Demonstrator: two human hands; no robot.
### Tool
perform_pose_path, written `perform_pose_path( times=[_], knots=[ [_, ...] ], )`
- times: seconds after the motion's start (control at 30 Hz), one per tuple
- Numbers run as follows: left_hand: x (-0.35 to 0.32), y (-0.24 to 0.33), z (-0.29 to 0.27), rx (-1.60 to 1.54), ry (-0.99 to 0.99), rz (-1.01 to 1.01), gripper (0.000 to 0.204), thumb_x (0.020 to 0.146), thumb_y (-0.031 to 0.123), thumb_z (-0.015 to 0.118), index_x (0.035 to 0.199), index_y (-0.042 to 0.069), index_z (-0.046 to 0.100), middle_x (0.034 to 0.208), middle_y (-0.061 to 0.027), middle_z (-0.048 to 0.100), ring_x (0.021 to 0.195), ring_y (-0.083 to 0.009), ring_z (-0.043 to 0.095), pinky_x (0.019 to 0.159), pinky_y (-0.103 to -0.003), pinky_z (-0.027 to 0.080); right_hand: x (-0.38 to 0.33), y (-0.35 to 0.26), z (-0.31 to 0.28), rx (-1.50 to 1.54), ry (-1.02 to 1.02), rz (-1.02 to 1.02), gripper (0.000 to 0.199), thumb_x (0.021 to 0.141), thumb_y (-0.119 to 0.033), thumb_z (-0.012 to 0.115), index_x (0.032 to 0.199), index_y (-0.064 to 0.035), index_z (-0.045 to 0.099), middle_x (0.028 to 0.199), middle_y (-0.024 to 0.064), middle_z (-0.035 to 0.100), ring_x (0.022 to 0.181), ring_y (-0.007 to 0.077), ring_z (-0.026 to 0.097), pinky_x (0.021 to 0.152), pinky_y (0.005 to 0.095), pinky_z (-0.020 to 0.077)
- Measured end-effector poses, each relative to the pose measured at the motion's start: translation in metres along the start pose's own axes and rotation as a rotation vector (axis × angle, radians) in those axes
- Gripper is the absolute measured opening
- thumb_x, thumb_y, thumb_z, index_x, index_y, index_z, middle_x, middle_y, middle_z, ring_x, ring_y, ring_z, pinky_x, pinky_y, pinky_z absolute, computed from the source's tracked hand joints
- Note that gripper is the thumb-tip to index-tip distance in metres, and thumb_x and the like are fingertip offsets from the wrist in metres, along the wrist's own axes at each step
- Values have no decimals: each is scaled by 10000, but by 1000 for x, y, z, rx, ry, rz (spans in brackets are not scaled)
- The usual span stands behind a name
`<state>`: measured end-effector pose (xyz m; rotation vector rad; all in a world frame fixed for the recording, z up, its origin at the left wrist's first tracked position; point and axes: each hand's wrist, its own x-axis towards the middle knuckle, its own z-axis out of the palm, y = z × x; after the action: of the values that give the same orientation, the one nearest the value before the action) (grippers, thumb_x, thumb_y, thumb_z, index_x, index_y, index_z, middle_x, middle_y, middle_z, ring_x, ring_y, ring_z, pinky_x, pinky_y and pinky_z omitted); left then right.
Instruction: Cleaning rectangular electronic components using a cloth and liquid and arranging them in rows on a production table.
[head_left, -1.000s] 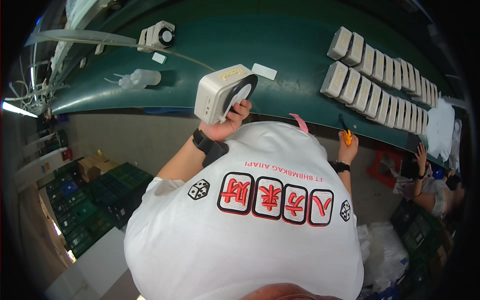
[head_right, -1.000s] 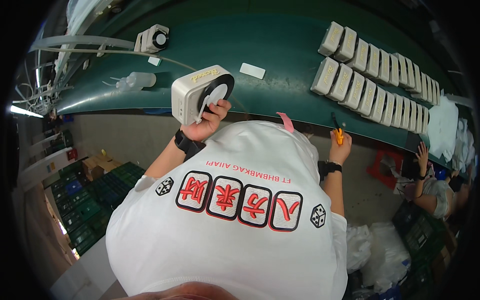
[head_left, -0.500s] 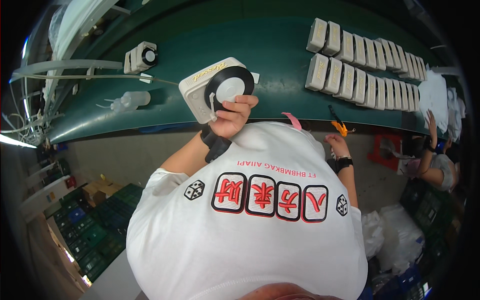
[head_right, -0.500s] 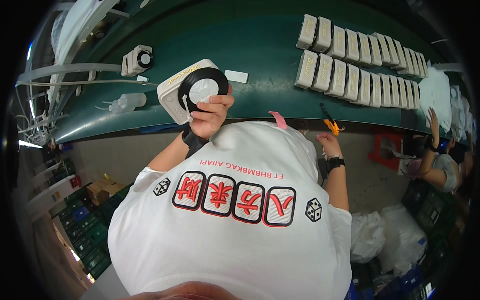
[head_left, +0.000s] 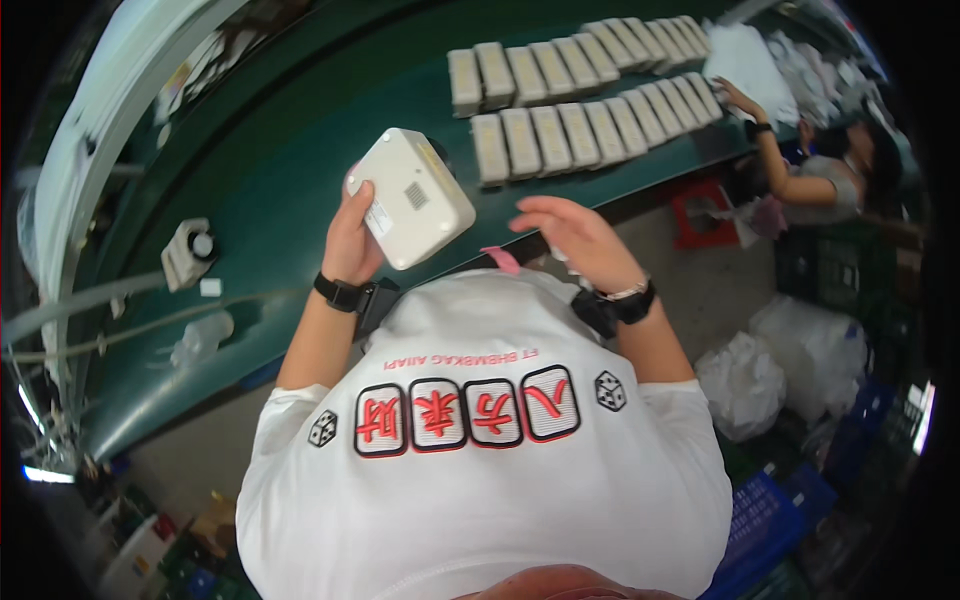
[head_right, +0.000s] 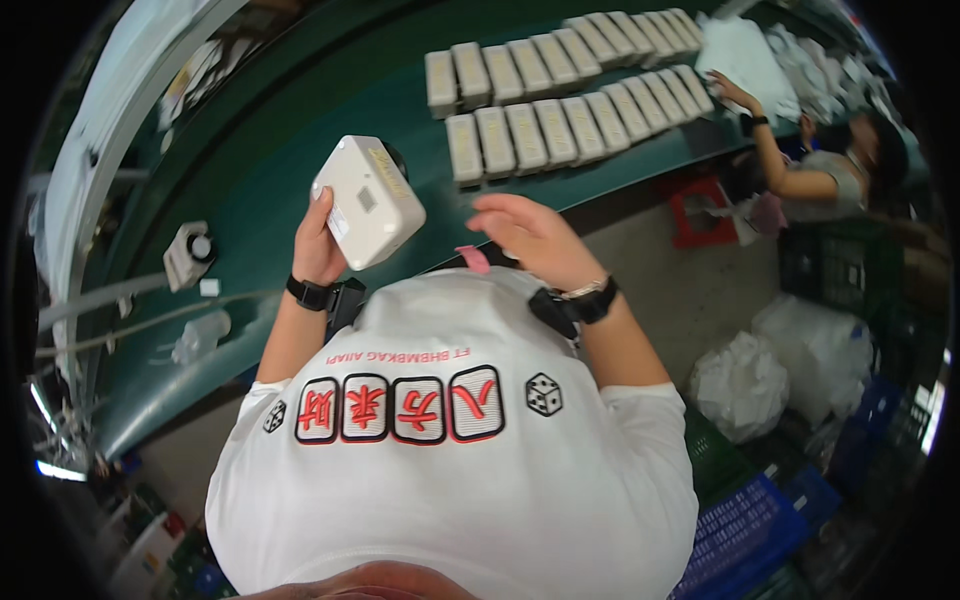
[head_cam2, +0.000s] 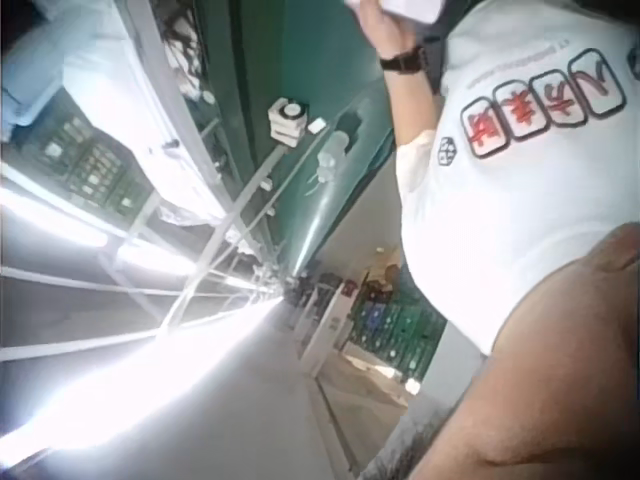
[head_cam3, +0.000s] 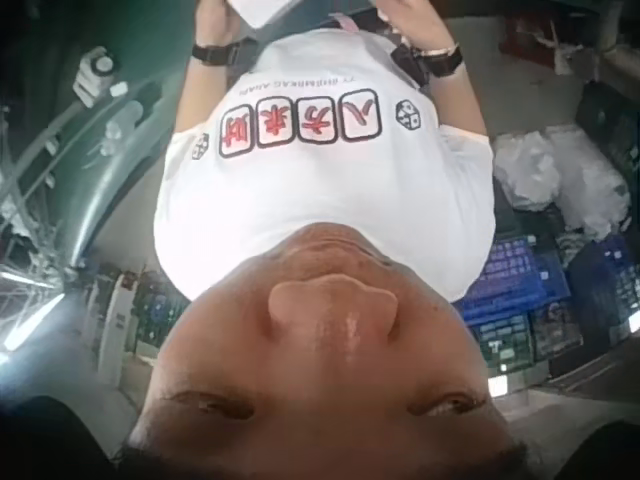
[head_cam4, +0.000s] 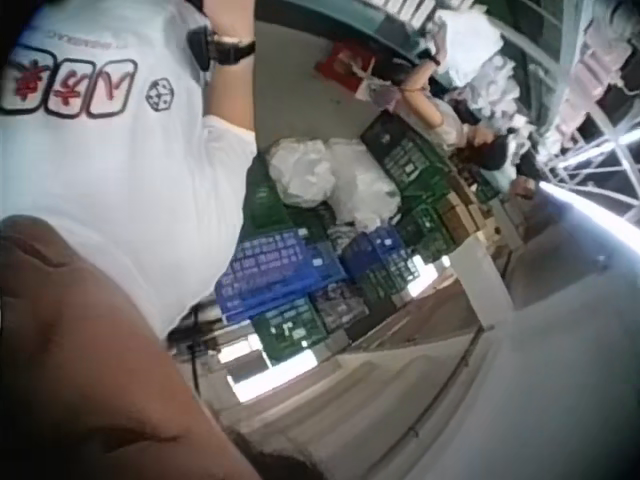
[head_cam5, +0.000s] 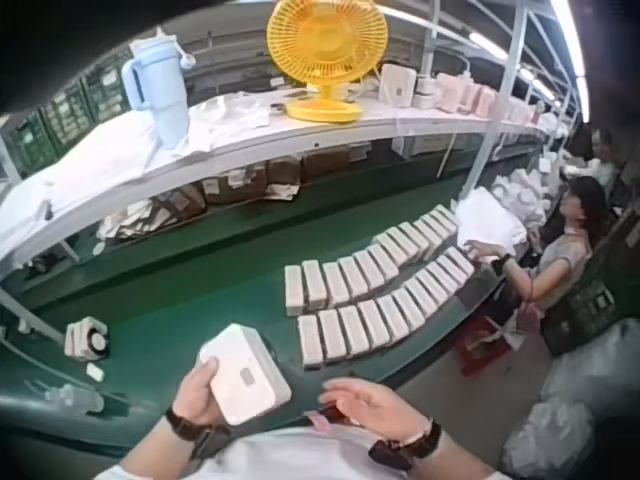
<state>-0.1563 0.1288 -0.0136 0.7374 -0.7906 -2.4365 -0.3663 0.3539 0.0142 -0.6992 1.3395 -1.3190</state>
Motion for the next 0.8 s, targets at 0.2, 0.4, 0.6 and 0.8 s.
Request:
perform_pose_path(
  times=[0.2,0.4,0.6,0.8],
  knots=[
    [40,-41,82,488,-356,211,546,960,193,572,1435,107,317,1351,-119,481,1219,-203,469,1055,-342,368,-8,-24,-11,-290,160,-185,584,864,-124,698,1368,15,439,1252,91,580,1093,118,552,881,245,450],
    [53,-86,164,647,-503,210,528,954,161,585,1423,89,353,1362,-64,483,1202,-161,491,1005,-315,400,-63,-18,-95,-22,455,-203,596,791,-47,738,1326,-6,477,1150,62,618,926,94,583,709,217,469],
    [58,-90,122,634,-395,-102,404,947,121,583,1332,54,482,1255,-78,587,1101,-178,586,950,-316,455,-76,-15,-271,-231,1064,-264,515,809,-24,694,1288,-40,505,1027,40,643,721,78,571,556,207,442],
    [28,-96,47,468,346,-52,280,939,191,605,1201,99,569,1118,-27,641,951,-145,597,838,-293,476,-17,68,-515,-568,1379,-171,596,720,-58,753,1269,-19,526,1093,157,665,966,277,655,826,355,516]
  ],
)
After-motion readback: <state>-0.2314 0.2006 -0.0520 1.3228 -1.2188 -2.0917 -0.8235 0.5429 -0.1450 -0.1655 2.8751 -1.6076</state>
